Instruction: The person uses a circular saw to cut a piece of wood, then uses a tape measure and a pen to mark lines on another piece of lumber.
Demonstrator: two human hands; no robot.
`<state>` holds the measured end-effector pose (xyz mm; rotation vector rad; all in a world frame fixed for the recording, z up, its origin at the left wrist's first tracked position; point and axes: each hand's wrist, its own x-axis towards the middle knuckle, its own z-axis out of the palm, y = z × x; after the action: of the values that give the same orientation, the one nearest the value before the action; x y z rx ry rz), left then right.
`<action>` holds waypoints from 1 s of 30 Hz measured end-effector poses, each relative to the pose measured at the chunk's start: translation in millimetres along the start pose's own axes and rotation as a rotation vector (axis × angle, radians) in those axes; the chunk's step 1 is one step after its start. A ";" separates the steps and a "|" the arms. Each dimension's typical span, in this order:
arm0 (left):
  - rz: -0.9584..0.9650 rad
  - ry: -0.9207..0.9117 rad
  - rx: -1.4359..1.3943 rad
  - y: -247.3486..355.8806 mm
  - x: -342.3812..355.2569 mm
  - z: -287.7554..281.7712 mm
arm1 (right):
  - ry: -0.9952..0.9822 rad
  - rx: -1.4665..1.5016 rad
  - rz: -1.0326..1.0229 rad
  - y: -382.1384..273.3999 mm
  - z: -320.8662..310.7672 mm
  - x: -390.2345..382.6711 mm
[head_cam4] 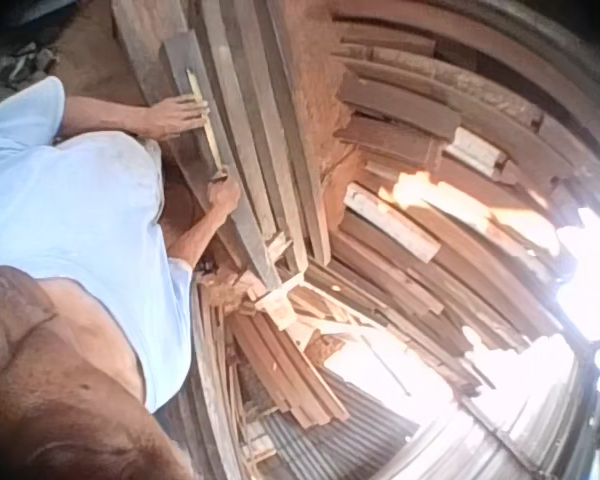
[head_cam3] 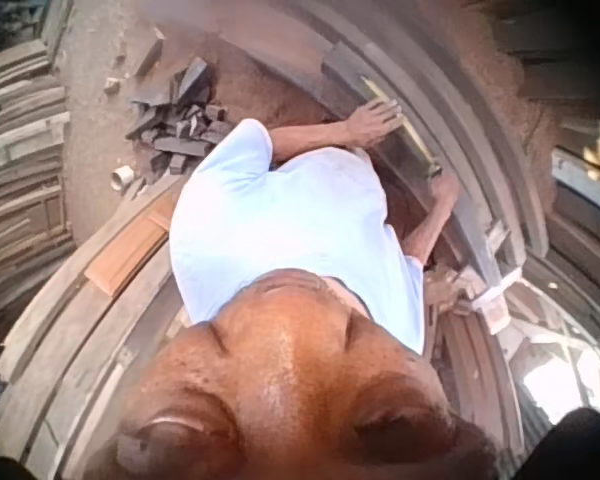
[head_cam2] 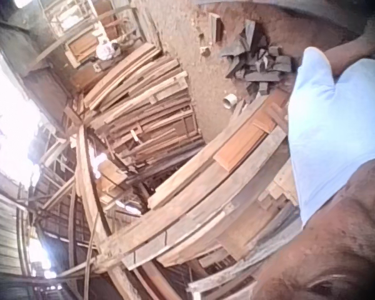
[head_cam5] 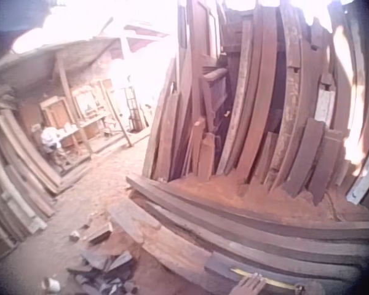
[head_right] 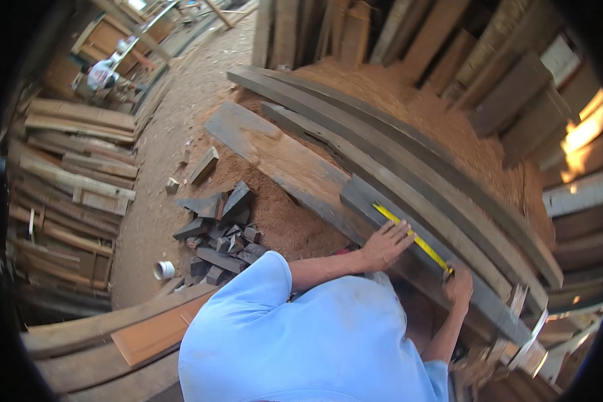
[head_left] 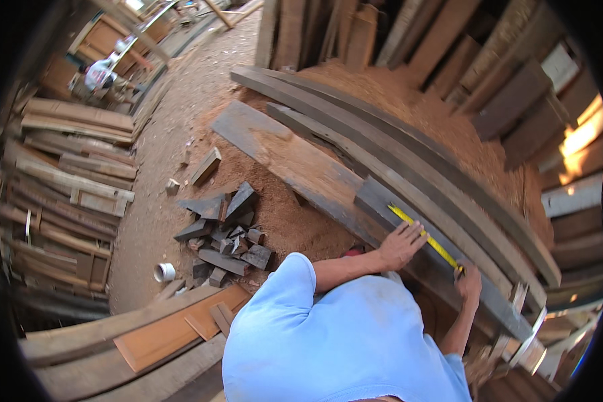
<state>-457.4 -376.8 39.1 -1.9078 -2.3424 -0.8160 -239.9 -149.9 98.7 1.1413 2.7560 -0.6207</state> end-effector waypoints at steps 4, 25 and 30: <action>-0.029 0.041 0.074 0.7 -1.5 7.6 | -0.049 -0.004 -0.007 -14.4 -10.1 4.3; -0.103 0.142 0.188 8.0 11.6 12.1 | -0.097 0.043 -0.146 -13.0 -33.4 -4.7; -0.137 0.096 0.199 14.3 13.6 10.8 | -0.125 0.034 -0.145 -14.1 -42.2 -3.2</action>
<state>-444.5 -358.4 39.7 -1.6121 -2.4148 -0.6382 -244.7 -144.0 142.7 0.8823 2.7476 -0.7306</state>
